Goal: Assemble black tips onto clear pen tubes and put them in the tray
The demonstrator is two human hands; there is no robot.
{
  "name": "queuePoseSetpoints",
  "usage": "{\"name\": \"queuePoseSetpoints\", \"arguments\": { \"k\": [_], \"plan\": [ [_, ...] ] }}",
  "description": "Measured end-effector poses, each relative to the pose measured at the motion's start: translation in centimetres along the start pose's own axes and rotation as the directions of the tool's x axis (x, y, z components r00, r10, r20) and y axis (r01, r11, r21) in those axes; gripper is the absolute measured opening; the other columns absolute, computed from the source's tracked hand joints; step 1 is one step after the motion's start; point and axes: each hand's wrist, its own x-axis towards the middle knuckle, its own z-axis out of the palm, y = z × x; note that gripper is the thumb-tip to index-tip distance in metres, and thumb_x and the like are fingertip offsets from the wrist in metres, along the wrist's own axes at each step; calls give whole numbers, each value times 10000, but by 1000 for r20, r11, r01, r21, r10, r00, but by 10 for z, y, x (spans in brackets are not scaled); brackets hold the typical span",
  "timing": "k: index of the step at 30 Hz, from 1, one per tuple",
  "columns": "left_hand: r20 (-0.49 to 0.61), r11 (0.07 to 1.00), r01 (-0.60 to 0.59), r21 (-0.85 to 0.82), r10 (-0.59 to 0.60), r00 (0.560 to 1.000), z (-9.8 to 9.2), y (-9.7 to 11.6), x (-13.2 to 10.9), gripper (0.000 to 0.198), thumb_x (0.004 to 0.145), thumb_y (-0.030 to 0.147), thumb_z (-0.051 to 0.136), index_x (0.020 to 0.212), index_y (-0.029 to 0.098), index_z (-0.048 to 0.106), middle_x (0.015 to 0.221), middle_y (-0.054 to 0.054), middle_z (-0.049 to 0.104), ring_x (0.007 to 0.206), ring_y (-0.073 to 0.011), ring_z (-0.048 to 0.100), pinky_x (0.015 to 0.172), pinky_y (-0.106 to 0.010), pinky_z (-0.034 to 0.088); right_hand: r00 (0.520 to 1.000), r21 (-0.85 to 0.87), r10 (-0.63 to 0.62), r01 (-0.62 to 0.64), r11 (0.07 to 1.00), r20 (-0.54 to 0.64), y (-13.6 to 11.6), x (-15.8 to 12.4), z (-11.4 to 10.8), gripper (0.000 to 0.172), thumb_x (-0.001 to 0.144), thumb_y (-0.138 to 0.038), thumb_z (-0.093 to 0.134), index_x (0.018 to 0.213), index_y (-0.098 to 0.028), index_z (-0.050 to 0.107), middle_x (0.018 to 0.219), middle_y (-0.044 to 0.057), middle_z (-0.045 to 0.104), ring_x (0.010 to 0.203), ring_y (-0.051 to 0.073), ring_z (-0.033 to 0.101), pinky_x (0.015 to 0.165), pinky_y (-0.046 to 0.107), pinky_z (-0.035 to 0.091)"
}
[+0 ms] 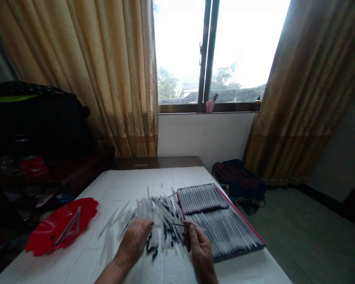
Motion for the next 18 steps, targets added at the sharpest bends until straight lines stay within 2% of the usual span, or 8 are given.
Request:
{"name": "queuePoseSetpoints", "arguments": {
  "k": [3, 6, 13, 18],
  "plan": [
    [-41, 999, 44, -26, -45, 998, -3, -1, -14, 167, 877, 275, 455, 992, 246, 573, 897, -36, 699, 841, -195, 645, 800, -337, 483, 996, 95, 78, -81, 992, 36, -1, 0, 14, 433, 733, -564, 597, 869, -157, 654, 569, -12, 548, 444, 74, 425, 385, 172, 323],
    [-63, 999, 51, -15, -52, 997, -7, -4, -21, 170, 876, 278, 456, 989, 241, 578, 897, -39, 703, 836, -191, 652, 786, -328, 500, 989, 116, 117, -127, 985, 92, 0, -1, 26, 435, 708, -569, 621, 839, -156, 657, 573, -15, 549, 442, 66, 415, 385, 169, 312],
    [-148, 996, -9, 89, 22, 989, -16, -6, -30, 176, 898, 290, 414, 993, 239, 554, 863, -20, 707, 789, -171, 666, 747, -308, 529, 976, 93, 158, -173, 981, 147, 1, -7, 41, 453, 696, -591, 619, 800, -151, 654, 560, -24, 533, 443, 59, 404, 390, 169, 303],
    [-182, 993, -30, 115, 51, 982, -21, -1, -33, 178, 907, 296, 396, 976, 236, 549, 828, -17, 703, 763, -168, 668, 724, -312, 546, 973, 40, 137, -146, 988, 185, 5, -7, 44, 459, 723, -591, 591, 812, -146, 656, 573, -15, 543, 449, 62, 422, 392, 172, 296]
  ]
}}
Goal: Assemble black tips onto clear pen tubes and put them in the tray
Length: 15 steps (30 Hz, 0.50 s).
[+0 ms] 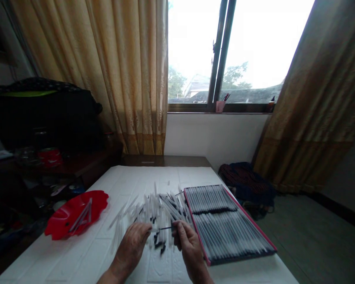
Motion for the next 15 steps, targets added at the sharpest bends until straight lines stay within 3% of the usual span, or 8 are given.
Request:
{"name": "queuePoseSetpoints", "arguments": {
  "k": [6, 10, 12, 15],
  "plan": [
    [17, 998, 45, -52, -44, 999, -2, 7, -6, 170, 896, 298, 426, 999, 250, 553, 852, -17, 703, 790, -172, 670, 733, -319, 559, 991, -142, 53, -35, 989, 125, 12, 3, 10, 464, 740, -560, 581, 844, -122, 696, 560, -2, 551, 451, 75, 437, 427, 199, 344],
    [-2, 982, 144, -120, -145, 989, 2, 10, -12, 203, 895, 335, 423, 1028, 251, 553, 895, -23, 703, 843, -167, 670, 755, -293, 563, 952, -361, 54, 61, 930, 301, 13, 4, 18, 363, 780, -354, 578, 1077, -155, 643, 644, 3, 609, 543, 115, 527, 533, 233, 418],
    [-21, 971, 207, -122, -211, 977, 4, 8, -17, 227, 901, 349, 405, 1036, 243, 554, 902, -29, 699, 848, -164, 671, 751, -283, 566, 941, -551, 22, 179, 815, 338, 9, 6, 18, 384, 771, -203, 553, 1152, -194, 593, 747, 9, 643, 613, 124, 568, 603, 238, 431],
    [-70, 956, 282, -87, -288, 955, 6, 4, -26, 241, 902, 358, 399, 1033, 233, 558, 905, -35, 694, 846, -165, 673, 746, -282, 568, 930, -808, -34, 336, 484, 366, 5, 10, 17, 315, 771, -116, 497, 1004, -248, 662, 869, 21, 658, 737, 139, 606, 665, 228, 418]
  ]
}}
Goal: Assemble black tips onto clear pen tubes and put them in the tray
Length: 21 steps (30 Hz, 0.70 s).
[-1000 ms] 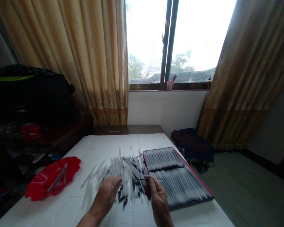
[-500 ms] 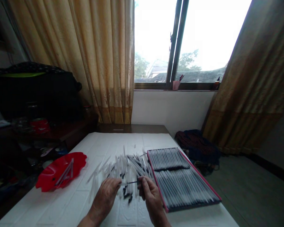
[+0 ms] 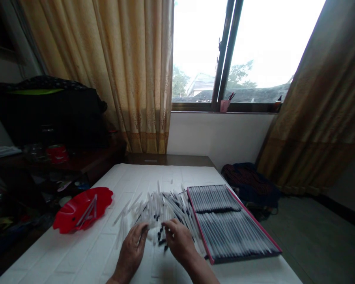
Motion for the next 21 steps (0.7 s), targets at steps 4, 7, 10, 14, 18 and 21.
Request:
{"name": "queuePoseSetpoints", "arguments": {
  "k": [4, 7, 10, 14, 18, 21],
  "plan": [
    [-48, 999, -16, 27, 17, 999, -1, -5, -11, 242, 894, 357, 416, 1027, 222, 567, 885, -43, 692, 834, -171, 672, 743, -283, 567, 995, -360, -26, 60, 931, 99, -1, 6, 5, 217, 823, -222, 492, 794, -252, 704, 832, 32, 660, 763, 160, 627, 637, 219, 413],
    [-60, 997, -62, 45, 65, 996, 0, -4, -16, 238, 893, 334, 422, 1040, 215, 567, 879, -48, 692, 827, -169, 672, 740, -276, 566, 982, -462, 5, 85, 883, 190, -6, 13, 15, 183, 809, -241, 524, 807, -238, 707, 867, 57, 664, 793, 189, 636, 641, 239, 432],
    [-45, 992, -104, 72, 107, 993, 2, -4, -18, 236, 895, 310, 420, 1056, 210, 560, 893, -51, 693, 839, -165, 670, 749, -271, 565, 970, -504, 71, 58, 862, 232, -11, 20, 23, 182, 789, -186, 535, 846, -205, 707, 898, 98, 664, 828, 223, 640, 654, 266, 456],
    [-38, 987, -114, 109, 119, 992, 7, -8, -22, 249, 899, 322, 411, 1063, 205, 556, 904, -54, 697, 851, -171, 671, 758, -280, 564, 965, -510, 101, 37, 859, 240, -17, 24, 28, 205, 785, -131, 515, 859, -170, 703, 903, 133, 659, 862, 241, 640, 678, 285, 478],
    [-24, 992, -72, 107, 75, 997, 11, -14, -26, 263, 899, 352, 400, 1050, 212, 564, 911, -47, 702, 849, -170, 679, 759, -269, 563, 959, -519, 133, 16, 855, 250, -18, 25, 28, 228, 791, -107, 501, 894, -157, 697, 930, 144, 657, 877, 246, 644, 697, 295, 489],
    [-11, 993, -54, 102, 56, 998, 11, -14, -26, 275, 901, 370, 385, 1041, 219, 567, 911, -42, 705, 845, -166, 683, 759, -260, 561, 953, -522, 157, 1, 853, 258, -17, 27, 27, 219, 755, -70, 526, 870, -119, 705, 915, 168, 657, 871, 260, 648, 694, 301, 491]
  ]
}}
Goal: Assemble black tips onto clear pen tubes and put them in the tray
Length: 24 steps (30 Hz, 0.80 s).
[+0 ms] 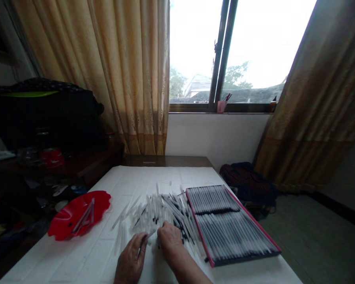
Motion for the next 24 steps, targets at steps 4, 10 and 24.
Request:
{"name": "queuePoseSetpoints", "arguments": {
  "k": [4, 10, 24],
  "plan": [
    [7, 1000, 2, 17, -2, 1000, -3, 3, 3, 276, 906, 372, 371, 1033, 218, 561, 901, -42, 707, 831, -163, 687, 738, -250, 564, 1000, 45, -16, 17, 999, -20, 3, -1, -3, 193, 706, -67, 580, 849, -121, 697, 925, 162, 660, 885, 274, 642, 699, 306, 482],
    [-7, 998, -25, 49, 25, 1000, -7, 7, 5, 251, 913, 319, 364, 1052, 210, 543, 893, -48, 707, 819, -165, 689, 714, -256, 570, 979, 453, 58, 38, 891, -196, 20, -9, 1, 152, 808, -191, 514, 864, -185, 655, 827, 53, 680, 780, 189, 642, 675, 271, 451],
    [24, 989, -147, 19, 146, 989, -13, 17, 6, 223, 910, 271, 382, 1079, 214, 516, 887, -40, 708, 820, -160, 683, 741, -264, 568, 966, 905, 164, -117, -409, 199, 19, -28, 24, 434, 522, -491, 785, 690, -161, 560, 489, -97, 440, 378, 12, 336, 383, 145, 139]
  ]
}}
